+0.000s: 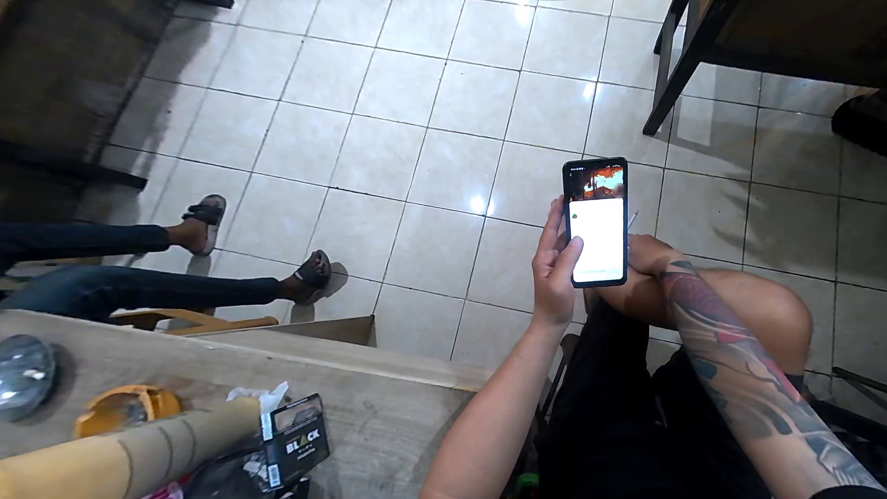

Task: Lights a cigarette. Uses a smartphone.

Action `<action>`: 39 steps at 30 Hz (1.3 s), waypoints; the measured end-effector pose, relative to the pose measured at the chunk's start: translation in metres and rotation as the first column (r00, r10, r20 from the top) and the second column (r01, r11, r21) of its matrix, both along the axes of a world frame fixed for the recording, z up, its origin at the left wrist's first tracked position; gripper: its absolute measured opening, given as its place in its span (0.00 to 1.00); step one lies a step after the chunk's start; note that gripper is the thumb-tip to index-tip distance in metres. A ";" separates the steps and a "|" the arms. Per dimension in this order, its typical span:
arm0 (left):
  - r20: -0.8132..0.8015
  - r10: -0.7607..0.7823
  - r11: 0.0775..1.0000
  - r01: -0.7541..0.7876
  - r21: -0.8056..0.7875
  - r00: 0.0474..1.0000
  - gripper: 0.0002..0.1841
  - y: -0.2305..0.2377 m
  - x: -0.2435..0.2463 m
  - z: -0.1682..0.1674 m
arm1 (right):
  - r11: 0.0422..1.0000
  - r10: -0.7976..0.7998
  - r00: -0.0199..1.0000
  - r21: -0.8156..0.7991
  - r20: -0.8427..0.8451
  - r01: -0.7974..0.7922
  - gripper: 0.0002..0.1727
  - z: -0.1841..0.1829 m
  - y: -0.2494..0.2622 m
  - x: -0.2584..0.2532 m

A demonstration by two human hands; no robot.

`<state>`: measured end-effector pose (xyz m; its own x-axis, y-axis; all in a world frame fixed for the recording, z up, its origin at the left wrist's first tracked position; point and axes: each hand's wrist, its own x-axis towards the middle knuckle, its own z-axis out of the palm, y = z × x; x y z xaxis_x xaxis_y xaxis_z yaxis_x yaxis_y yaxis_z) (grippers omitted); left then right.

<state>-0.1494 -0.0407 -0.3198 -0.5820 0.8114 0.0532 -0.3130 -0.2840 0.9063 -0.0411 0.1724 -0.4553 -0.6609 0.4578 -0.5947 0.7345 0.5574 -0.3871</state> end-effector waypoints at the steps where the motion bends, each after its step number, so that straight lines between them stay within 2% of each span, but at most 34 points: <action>1: 0.003 0.000 1.000 0.000 0.003 1.000 0.31 0.000 0.000 0.000 | 1.000 0.001 1.000 -0.003 0.009 -0.001 0.31 0.003 0.000 -0.001; 5: 0.003 -0.006 1.000 0.006 0.019 1.000 0.32 0.000 -0.001 0.000 | 1.000 0.001 1.000 0.003 0.000 -0.001 0.31 0.000 0.000 -0.001; 11: -0.008 -0.004 1.000 0.004 0.018 1.000 0.32 -0.001 -0.001 -0.001 | 0.999 -0.018 0.999 -0.039 0.028 0.019 0.31 0.021 -0.004 -0.003; 16: -0.014 -0.010 1.000 0.010 0.026 1.000 0.32 -0.001 -0.001 -0.002 | 0.999 -0.025 1.000 -0.045 0.009 0.025 0.32 0.018 -0.003 -0.001; 28: -0.009 -0.015 0.999 0.015 0.035 1.000 0.33 -0.001 -0.002 -0.004 | 1.000 -0.027 0.999 0.005 -0.043 0.027 0.32 -0.016 0.002 0.001; 33: -0.003 -0.017 0.999 0.017 0.046 1.000 0.33 0.000 -0.001 -0.005 | 0.999 0.005 0.998 0.053 -0.057 -0.002 0.31 0.001 -0.001 -0.001; 35: -0.009 -0.025 0.999 0.025 0.044 1.000 0.34 0.000 -0.002 -0.005 | 0.995 0.003 0.993 0.101 -0.118 0.009 0.30 0.011 -0.004 -0.001; 39: 0.004 -0.029 0.999 0.028 0.038 1.000 0.34 0.000 -0.002 -0.004 | 0.992 -0.127 0.944 -0.016 -0.306 0.128 0.35 0.040 -0.001 -0.008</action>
